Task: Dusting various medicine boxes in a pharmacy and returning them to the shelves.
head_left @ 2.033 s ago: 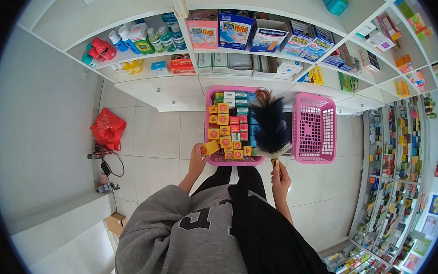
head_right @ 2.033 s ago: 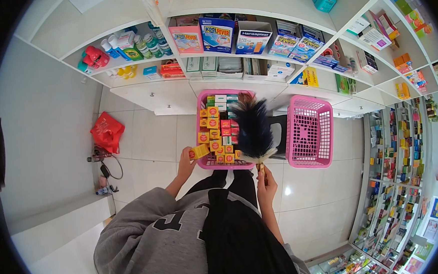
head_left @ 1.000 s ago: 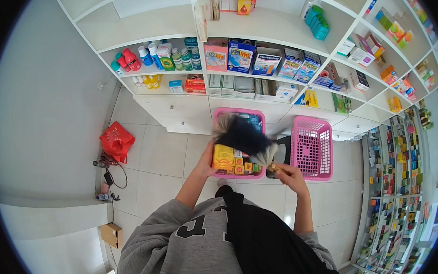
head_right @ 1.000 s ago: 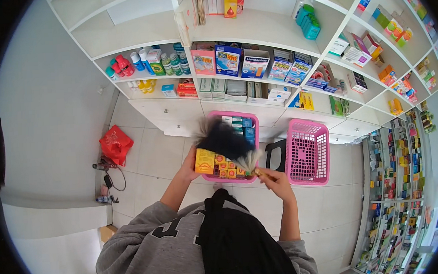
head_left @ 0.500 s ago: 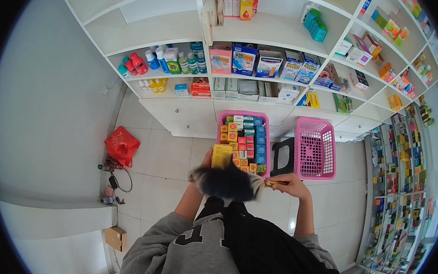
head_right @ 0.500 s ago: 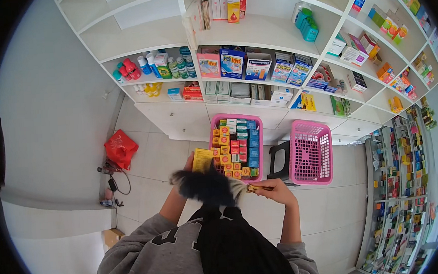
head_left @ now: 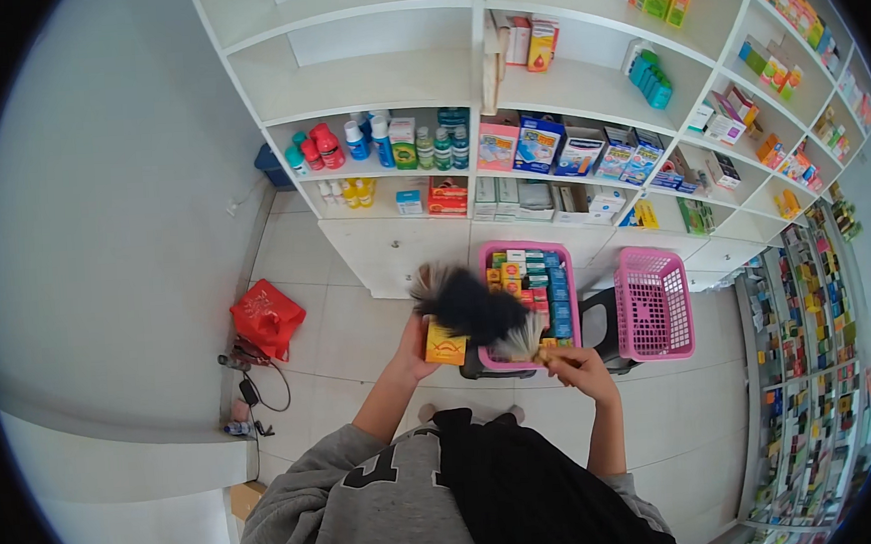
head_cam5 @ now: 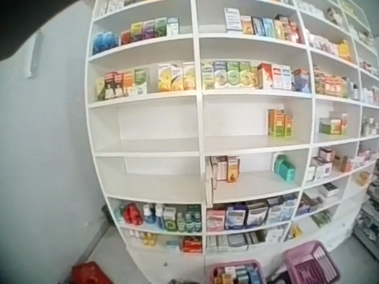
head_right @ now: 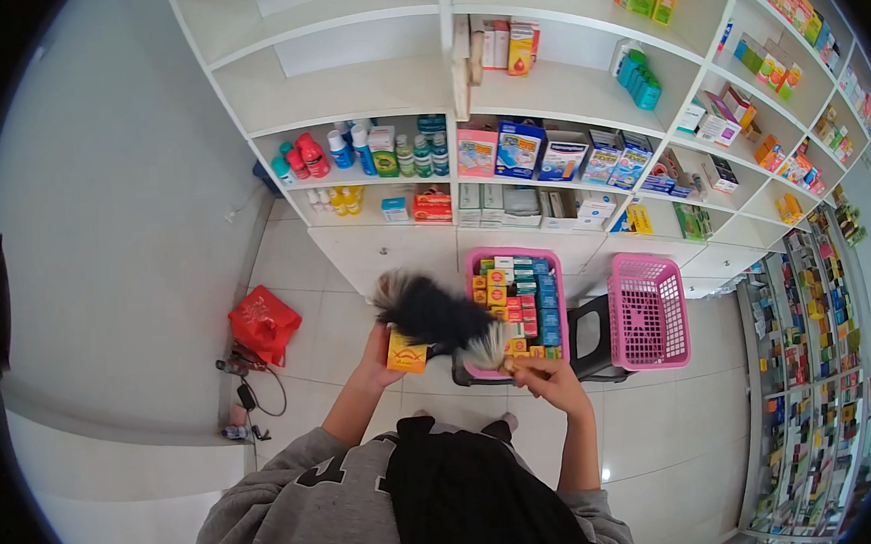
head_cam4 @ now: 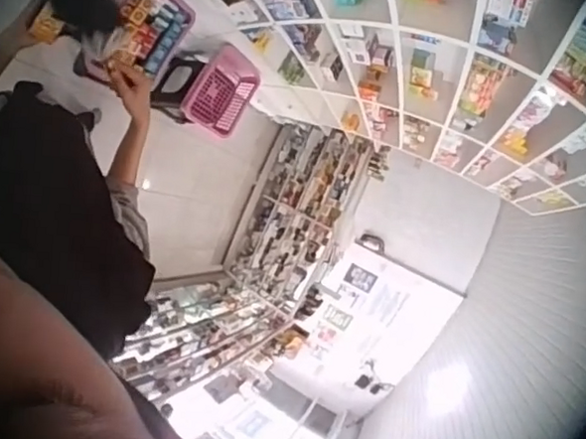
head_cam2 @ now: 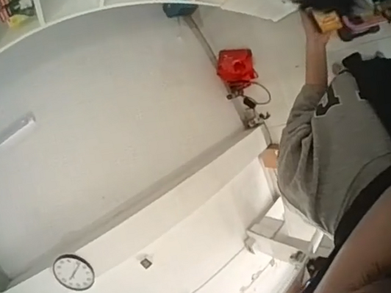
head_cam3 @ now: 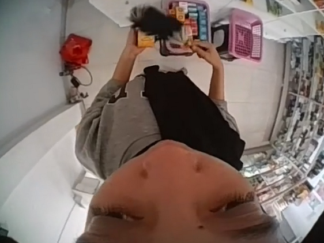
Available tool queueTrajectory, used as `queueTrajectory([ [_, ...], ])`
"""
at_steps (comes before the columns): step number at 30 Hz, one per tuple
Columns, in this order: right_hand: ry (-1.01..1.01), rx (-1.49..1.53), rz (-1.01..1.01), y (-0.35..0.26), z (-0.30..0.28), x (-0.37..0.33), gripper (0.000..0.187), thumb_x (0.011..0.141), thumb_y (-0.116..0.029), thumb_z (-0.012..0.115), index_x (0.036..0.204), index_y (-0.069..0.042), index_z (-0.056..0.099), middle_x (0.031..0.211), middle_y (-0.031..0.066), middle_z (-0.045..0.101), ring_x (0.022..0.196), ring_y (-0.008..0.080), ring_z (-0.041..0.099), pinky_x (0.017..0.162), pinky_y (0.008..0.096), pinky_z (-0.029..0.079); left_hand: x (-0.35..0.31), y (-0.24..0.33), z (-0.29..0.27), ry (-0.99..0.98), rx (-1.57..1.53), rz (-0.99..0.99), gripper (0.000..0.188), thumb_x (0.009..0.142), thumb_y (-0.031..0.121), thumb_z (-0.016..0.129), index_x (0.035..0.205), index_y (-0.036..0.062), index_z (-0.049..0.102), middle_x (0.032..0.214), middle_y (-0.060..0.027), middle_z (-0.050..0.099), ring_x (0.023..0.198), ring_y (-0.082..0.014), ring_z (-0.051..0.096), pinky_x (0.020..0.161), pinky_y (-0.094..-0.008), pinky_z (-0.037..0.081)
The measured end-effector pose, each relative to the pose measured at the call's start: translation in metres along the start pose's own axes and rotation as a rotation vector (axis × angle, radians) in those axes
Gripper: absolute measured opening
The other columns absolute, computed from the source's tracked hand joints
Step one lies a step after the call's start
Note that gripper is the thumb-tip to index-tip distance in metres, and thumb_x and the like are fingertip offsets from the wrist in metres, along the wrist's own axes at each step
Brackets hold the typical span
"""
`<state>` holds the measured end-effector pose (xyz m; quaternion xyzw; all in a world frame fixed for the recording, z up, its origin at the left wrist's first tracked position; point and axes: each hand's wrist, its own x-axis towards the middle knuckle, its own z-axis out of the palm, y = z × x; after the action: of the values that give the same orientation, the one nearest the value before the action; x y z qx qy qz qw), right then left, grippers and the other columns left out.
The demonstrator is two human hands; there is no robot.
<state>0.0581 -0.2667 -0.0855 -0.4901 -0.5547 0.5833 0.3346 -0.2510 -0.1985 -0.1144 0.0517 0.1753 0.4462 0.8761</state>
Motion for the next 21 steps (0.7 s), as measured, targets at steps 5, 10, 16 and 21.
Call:
queueTrajectory([
  [5,0.007,0.07,-0.039,0.0,0.057,0.024,0.03,0.086,-0.016,0.067,0.114,-0.007,0.065,0.078,-0.0022,0.063,0.059,0.0029,0.049,0.051,0.0182,0.041,-0.022,0.039,-0.015,0.008,0.071,0.059,0.055,0.093,0.044,0.036,0.124,0.0,0.05,0.115,-0.0144,0.06,0.102,-0.0268,0.06,0.091,-0.0414,0.047],
  [10,0.024,-0.027,-0.053,-0.002,0.086,0.035,0.029,0.087,-0.016,0.065,0.114,-0.009,0.066,0.073,-0.0026,0.062,0.057,0.0024,0.047,0.05,0.0175,0.039,-0.039,0.067,-0.031,-0.296,-0.082,0.021,0.048,0.091,0.041,0.042,0.114,0.0008,0.055,0.11,-0.0144,0.062,0.102,-0.028,0.06,0.091,-0.0455,0.046],
  [16,0.018,0.037,-0.043,-0.011,0.094,0.045,0.027,0.087,-0.013,0.063,0.113,-0.006,0.066,0.075,-0.0024,0.062,0.059,0.0032,0.048,0.051,0.0179,0.039,-0.034,0.083,-0.048,-0.021,-0.003,0.166,0.047,0.095,0.041,0.041,0.122,0.004,0.05,0.119,-0.0137,0.058,0.108,-0.0262,0.058,0.092,-0.0419,0.047],
  [21,-0.075,0.005,-0.039,-0.02,0.097,0.071,0.028,0.085,-0.011,0.065,0.113,-0.005,0.066,0.08,0.0,0.064,0.062,0.0034,0.05,0.054,0.0181,0.041,-0.031,0.09,-0.058,-0.261,-0.176,0.06,0.063,0.088,0.053,0.047,0.131,0.0062,0.046,0.126,-0.0127,0.054,0.117,-0.0254,0.052,0.1,-0.0437,0.04],
])
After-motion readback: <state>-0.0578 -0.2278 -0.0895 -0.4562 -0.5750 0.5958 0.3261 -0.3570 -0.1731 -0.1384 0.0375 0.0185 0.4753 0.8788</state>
